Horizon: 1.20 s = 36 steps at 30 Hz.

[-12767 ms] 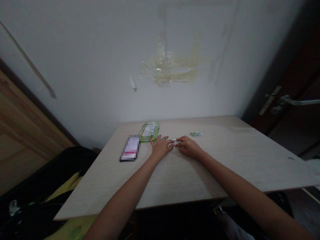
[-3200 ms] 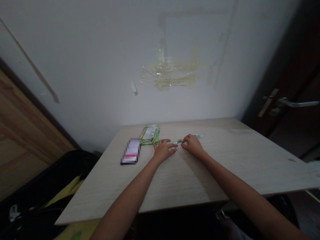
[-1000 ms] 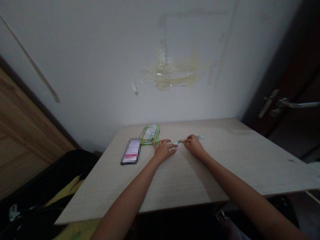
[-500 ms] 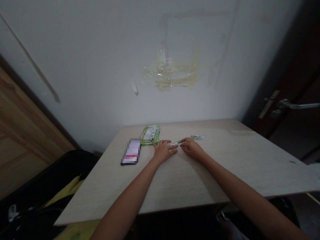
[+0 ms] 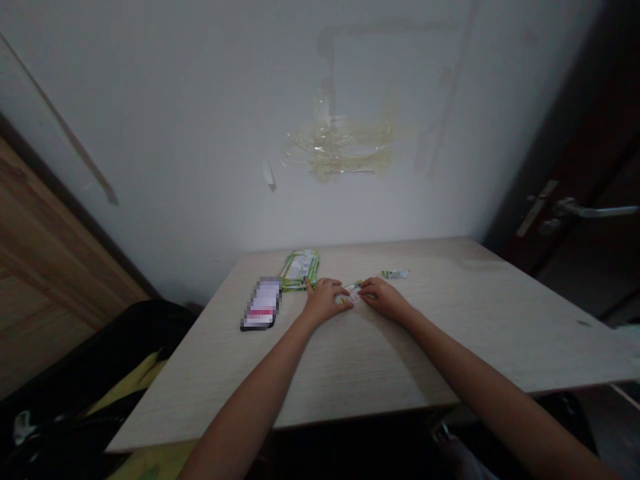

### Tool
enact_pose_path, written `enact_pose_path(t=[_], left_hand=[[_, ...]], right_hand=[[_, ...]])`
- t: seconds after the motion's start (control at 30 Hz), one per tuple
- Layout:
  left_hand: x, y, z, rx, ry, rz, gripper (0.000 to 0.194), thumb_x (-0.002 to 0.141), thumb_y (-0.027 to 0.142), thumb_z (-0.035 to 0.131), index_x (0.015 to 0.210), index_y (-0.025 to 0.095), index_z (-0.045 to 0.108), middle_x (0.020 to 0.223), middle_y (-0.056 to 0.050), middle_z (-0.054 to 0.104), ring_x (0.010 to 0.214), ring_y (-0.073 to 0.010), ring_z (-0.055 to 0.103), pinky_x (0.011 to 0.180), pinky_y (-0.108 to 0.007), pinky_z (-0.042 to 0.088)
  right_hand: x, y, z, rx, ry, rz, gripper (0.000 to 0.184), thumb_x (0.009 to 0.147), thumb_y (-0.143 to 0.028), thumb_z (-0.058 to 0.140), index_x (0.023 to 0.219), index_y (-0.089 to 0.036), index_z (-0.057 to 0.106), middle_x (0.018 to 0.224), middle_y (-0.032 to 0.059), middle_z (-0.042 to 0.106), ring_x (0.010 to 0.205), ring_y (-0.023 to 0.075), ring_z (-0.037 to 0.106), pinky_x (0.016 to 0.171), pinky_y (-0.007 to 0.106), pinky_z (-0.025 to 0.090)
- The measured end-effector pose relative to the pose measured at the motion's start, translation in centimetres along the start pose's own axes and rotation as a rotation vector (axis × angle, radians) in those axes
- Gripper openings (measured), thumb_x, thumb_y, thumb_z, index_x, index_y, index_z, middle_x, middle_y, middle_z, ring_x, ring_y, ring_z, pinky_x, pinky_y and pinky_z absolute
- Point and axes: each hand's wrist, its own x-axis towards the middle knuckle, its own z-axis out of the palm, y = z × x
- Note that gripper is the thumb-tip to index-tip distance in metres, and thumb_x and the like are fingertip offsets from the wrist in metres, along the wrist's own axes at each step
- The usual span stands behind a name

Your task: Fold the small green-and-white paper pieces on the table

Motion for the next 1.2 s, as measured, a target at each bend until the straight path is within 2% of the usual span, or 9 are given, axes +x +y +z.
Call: enact_pose_path(t=[0.2,0.43,0.6,0.8,0.97,1.07,1.2], left_hand=[[-0.1,0.4,-0.4,-0.03,0.0,0.056,0.022,0.081,0.049,0.07,0.098,0.036,0.077,0.122,-0.003,0.068,0.122,-0.0297,0.053,0.115,-0.069,0.003],[-0.1,0.6,-0.5,-0.014,0.009,0.036,0.022,0.083,0.05,0.068,0.096,0.035,0.079,0.121,-0.003,0.069,0.12,-0.0277,0.055,0.117,-0.064,0.006],[-0.1,0.6,-0.5,-0.008,0.005,0.025,0.021,0.085,0.049,0.065,0.096,0.037,0.079,0.117,-0.002,0.071,0.117,-0.0274,0.057,0.116,-0.066,0.008],[0.1,0.5,-0.3,-0.041,0.004,0.036,0.023,0.09,0.047,0.06,0.096,0.034,0.078,0.111,-0.003,0.072,0.116,-0.0261,0.059,0.116,-0.065,0.008],[0.0,0.5,-0.3,-0.035,0.031,0.046,0.032,0.088,0.056,0.059,0.097,0.033,0.078,0.11,-0.004,0.073,0.116,-0.0265,0.058,0.118,-0.06,0.014],[0.0,0.4,-0.6,-0.045,-0.004,0.045,0.033,0.085,0.059,0.062,0.099,0.034,0.078,0.111,-0.005,0.073,0.118,-0.027,0.057,0.118,-0.055,0.017],[0.2,0.2,-0.9,-0.039,-0.036,0.012,0.028,0.087,0.053,0.062,0.101,0.033,0.078,0.112,-0.004,0.074,0.118,-0.0251,0.057,0.118,-0.056,0.016]], right_hand=[[0.0,0.0,0.3,0.019,0.044,-0.009,0.019,0.086,-0.019,0.064,0.098,-0.021,0.078,0.107,0.0102,0.071,0.102,0.0224,0.063,0.094,0.036,0.05],[-0.1,-0.8,0.0,0.062,0.034,-0.043,0.014,0.085,-0.022,0.067,0.092,-0.021,0.079,0.101,0.0088,0.072,0.099,0.0218,0.064,0.092,0.034,0.05],[0.0,-1.0,-0.1,0.083,0.041,-0.032,0.012,0.083,-0.024,0.069,0.089,-0.023,0.079,0.1,0.0072,0.072,0.098,0.0213,0.065,0.092,0.034,0.049],[0.1,-1.0,0.1,0.091,0.027,0.012,0.011,0.083,-0.024,0.068,0.087,-0.023,0.078,0.1,0.0066,0.072,0.099,0.0216,0.064,0.093,0.035,0.048],[0.3,-0.8,0.5,0.098,0.054,0.031,0.01,0.081,-0.02,0.068,0.082,-0.022,0.077,0.096,0.0064,0.072,0.096,0.0211,0.064,0.091,0.034,0.048],[0.3,-0.8,0.6,0.113,0.061,0.034,0.008,0.079,-0.018,0.068,0.079,-0.021,0.076,0.094,0.0065,0.072,0.094,0.0211,0.063,0.089,0.033,0.048],[0.3,-0.9,0.4,0.14,0.068,0.04,0.008,0.077,-0.015,0.067,0.077,-0.02,0.073,0.094,0.0067,0.071,0.092,0.0207,0.063,0.088,0.032,0.048]])
